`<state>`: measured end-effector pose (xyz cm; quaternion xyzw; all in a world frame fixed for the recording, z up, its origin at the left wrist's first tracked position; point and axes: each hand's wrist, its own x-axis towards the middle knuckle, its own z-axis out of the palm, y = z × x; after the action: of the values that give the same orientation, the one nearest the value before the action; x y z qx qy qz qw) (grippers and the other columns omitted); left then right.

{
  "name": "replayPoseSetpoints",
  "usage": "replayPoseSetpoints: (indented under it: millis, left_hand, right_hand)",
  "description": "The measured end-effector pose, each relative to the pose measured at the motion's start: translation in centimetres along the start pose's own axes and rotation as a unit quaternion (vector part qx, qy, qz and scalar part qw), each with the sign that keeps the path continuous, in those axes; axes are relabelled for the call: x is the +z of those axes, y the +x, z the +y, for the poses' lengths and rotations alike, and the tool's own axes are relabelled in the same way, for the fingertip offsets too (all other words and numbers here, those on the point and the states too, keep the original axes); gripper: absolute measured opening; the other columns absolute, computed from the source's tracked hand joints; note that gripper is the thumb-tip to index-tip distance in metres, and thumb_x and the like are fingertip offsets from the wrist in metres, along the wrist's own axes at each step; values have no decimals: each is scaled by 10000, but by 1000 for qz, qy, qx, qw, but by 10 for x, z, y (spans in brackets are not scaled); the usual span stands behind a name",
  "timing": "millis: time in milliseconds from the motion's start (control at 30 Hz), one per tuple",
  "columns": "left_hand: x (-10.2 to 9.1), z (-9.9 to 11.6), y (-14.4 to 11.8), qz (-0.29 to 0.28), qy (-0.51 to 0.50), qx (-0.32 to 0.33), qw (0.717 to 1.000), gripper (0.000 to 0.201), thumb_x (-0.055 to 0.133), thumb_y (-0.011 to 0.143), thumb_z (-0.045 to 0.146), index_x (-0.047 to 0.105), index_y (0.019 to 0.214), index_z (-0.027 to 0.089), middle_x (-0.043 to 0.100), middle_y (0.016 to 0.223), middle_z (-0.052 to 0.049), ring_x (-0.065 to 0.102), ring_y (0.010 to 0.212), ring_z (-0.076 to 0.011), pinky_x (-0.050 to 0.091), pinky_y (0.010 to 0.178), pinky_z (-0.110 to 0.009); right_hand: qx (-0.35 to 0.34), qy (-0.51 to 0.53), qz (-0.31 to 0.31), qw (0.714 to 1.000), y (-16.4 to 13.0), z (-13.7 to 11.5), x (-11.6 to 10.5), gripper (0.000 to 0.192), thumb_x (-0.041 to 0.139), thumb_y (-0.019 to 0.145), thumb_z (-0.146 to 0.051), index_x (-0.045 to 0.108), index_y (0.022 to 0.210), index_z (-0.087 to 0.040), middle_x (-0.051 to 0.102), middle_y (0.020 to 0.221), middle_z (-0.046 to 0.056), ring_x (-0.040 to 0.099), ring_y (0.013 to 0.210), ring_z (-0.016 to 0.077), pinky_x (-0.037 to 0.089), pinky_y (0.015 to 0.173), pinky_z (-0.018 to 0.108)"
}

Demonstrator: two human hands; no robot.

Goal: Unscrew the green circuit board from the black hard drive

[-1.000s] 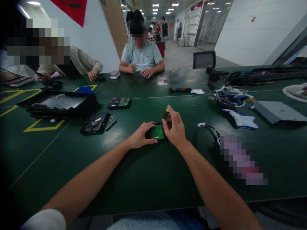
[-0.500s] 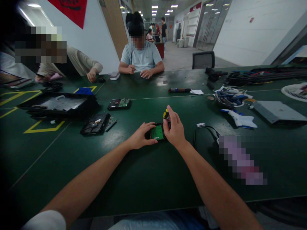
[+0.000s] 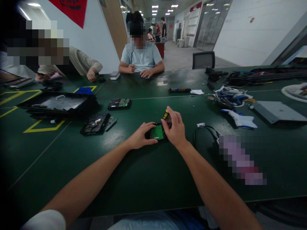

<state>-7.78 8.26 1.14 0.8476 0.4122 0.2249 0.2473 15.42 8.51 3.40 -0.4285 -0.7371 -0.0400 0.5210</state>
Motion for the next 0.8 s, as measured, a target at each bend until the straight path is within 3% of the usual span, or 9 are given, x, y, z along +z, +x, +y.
replayPoseSetpoints:
  millis: [167, 367, 533, 700, 800]
  left_hand:
    - [1, -1, 1, 2, -2, -1, 1000, 809, 765, 783, 637, 529, 1448, 242, 462, 1590, -142, 415, 1488, -372, 172, 1274, -640]
    - [3, -2, 1, 5, 1, 4, 1000, 817, 772, 777, 637, 528, 1444, 233, 467, 1584, -149, 427, 1481, -369, 177, 1274, -636]
    - [2, -2, 1, 4, 5, 4, 1000, 815, 768, 783, 639, 526, 1443, 227, 466, 1585, -153, 428, 1481, -365, 173, 1275, -635]
    - [1, -2, 0, 1, 2, 2, 1000, 821, 760, 784, 650, 523, 1446, 226, 463, 1588, -149, 425, 1483, -363, 177, 1279, -626]
    - [1, -1, 0, 3, 0, 2, 1000, 822, 760, 784, 647, 523, 1448, 225, 462, 1588, -151, 421, 1485, -366, 171, 1280, -626]
  right_hand:
    - [4, 11, -12, 1000, 0, 1, 0, 641, 542, 1008, -333, 299, 1599, -290, 601, 1364, 146, 684, 1027, 266, 628, 937, 513]
    - [3, 9, -3, 1000, -1, 2, 1, 656, 619, 970, -338, 352, 1568, -302, 589, 1328, 133, 672, 964, 243, 659, 819, 462]
    - [-14, 7, -2, 1000, 0, 0, 0, 652, 575, 991, -291, 318, 1590, -280, 603, 1330, 140, 668, 995, 245, 638, 902, 483]
    - [-1, 3, -2, 1000, -1, 1, 0, 649, 626, 969, -344, 364, 1562, -300, 582, 1343, 132, 655, 1020, 253, 659, 823, 457]
    - [2, 18, -11, 1000, -1, 1, 0, 659, 594, 985, -324, 325, 1586, -297, 581, 1370, 135, 670, 1040, 255, 643, 900, 481]
